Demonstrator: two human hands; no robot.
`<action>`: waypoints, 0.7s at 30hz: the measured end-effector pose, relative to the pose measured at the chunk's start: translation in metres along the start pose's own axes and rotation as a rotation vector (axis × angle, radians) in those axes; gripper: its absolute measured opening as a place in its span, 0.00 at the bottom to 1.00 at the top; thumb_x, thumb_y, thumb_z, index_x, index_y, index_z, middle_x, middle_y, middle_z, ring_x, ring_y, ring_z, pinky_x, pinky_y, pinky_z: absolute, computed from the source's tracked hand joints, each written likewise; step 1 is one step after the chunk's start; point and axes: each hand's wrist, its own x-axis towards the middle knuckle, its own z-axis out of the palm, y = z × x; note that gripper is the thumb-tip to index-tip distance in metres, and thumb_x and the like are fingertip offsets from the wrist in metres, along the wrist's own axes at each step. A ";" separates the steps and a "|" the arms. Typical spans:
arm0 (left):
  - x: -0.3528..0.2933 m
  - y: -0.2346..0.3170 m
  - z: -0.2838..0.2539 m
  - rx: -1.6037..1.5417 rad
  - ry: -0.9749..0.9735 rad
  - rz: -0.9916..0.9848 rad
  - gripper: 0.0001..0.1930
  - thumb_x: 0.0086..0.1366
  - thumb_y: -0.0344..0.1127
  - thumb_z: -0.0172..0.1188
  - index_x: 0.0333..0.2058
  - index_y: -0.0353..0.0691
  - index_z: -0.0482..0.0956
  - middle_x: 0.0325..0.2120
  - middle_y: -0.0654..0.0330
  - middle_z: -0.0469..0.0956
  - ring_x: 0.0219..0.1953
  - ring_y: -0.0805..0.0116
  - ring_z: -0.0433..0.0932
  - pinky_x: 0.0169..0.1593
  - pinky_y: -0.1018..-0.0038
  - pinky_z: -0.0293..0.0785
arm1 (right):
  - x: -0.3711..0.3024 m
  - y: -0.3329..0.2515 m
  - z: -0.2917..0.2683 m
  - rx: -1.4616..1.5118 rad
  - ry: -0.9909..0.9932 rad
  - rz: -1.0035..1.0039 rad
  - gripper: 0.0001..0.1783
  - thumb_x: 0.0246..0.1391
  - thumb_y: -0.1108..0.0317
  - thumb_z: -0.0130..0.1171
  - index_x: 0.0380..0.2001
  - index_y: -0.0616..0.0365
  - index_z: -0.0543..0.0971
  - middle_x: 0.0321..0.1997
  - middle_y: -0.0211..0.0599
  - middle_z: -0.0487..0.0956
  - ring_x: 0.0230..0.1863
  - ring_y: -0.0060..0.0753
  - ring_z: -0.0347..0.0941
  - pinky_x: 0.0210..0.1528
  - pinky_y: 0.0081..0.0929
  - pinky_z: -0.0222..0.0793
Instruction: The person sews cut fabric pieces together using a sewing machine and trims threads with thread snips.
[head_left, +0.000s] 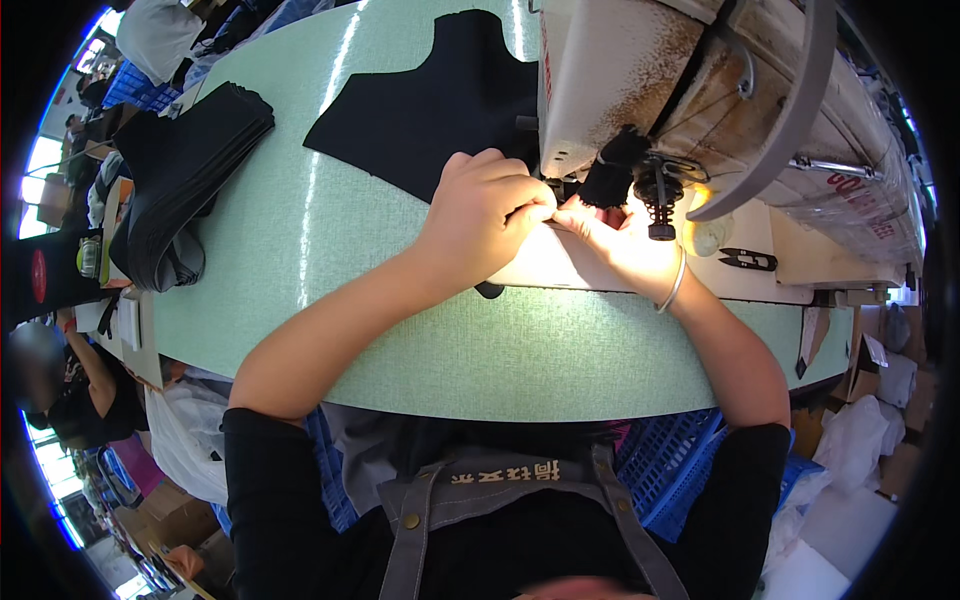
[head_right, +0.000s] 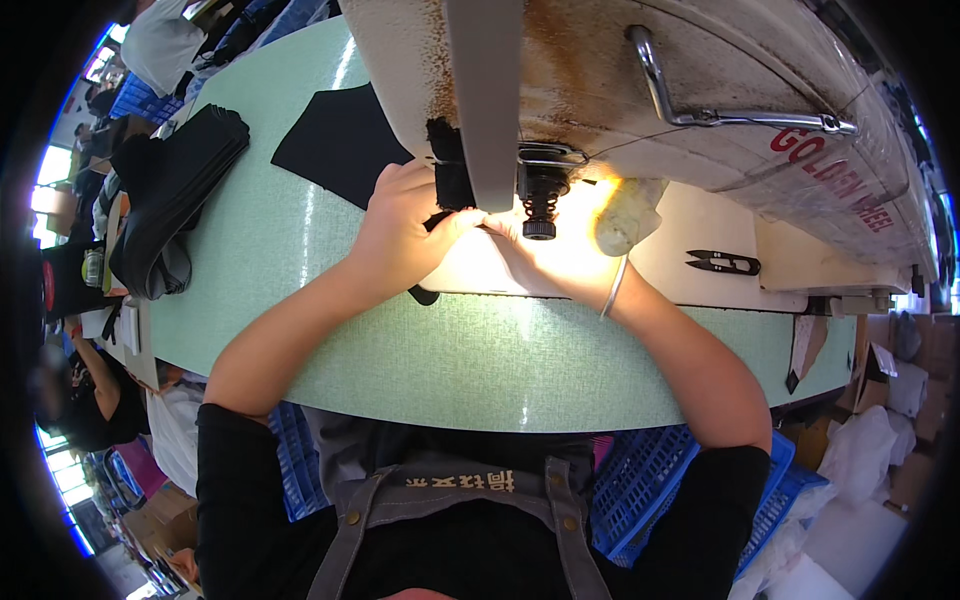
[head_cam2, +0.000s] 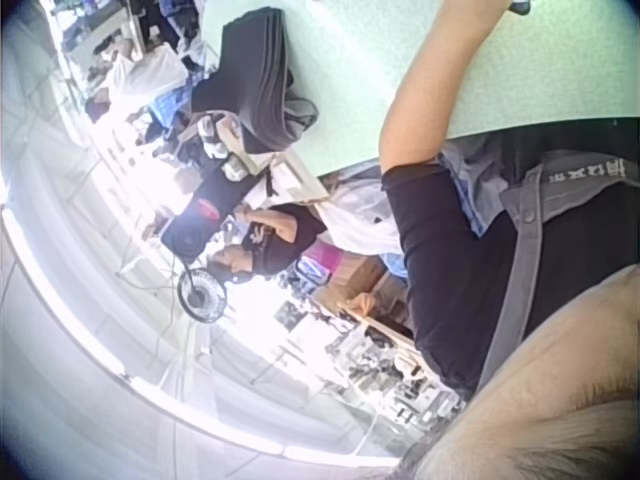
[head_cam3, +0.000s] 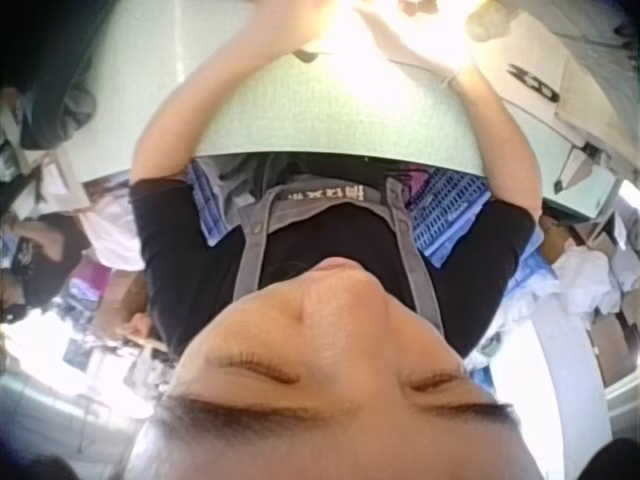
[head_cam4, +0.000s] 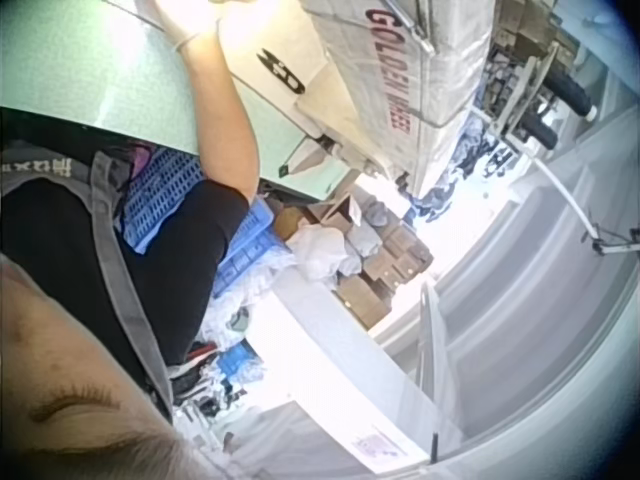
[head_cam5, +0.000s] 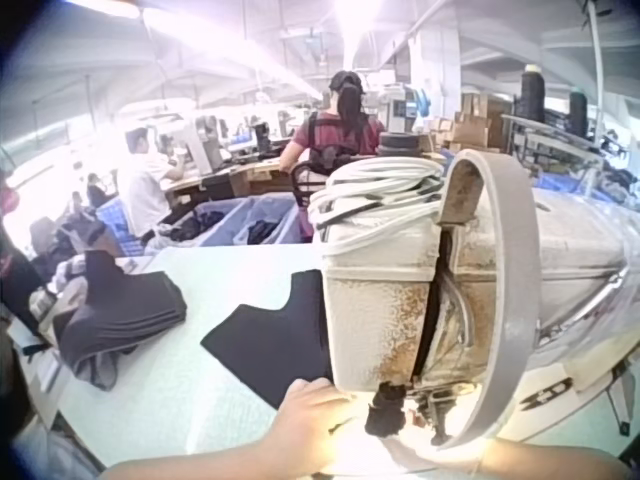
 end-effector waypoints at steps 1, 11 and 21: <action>0.000 0.000 0.002 -0.019 0.064 -0.006 0.03 0.51 0.27 0.64 0.27 0.42 0.82 0.22 0.64 0.75 0.29 0.66 0.72 0.36 0.68 0.63 | 0.000 0.000 0.000 -0.010 0.019 -0.005 0.09 0.65 0.70 0.52 0.44 0.61 0.77 0.41 0.31 0.79 0.39 0.22 0.75 0.44 0.19 0.72; 0.004 0.006 0.013 0.074 0.263 0.038 0.08 0.45 0.25 0.67 0.21 0.40 0.74 0.20 0.63 0.71 0.24 0.65 0.72 0.28 0.68 0.67 | 0.004 0.007 0.004 -0.295 0.294 -0.058 0.10 0.58 0.61 0.60 0.29 0.56 0.80 0.22 0.31 0.76 0.22 0.31 0.72 0.26 0.31 0.68; 0.004 0.005 0.015 0.042 0.248 0.054 0.11 0.44 0.24 0.66 0.20 0.42 0.71 0.20 0.64 0.70 0.25 0.66 0.70 0.28 0.69 0.64 | -0.007 0.011 -0.016 -0.197 0.159 -0.009 0.13 0.59 0.78 0.54 0.46 0.64 0.80 0.33 0.33 0.81 0.32 0.21 0.74 0.36 0.21 0.71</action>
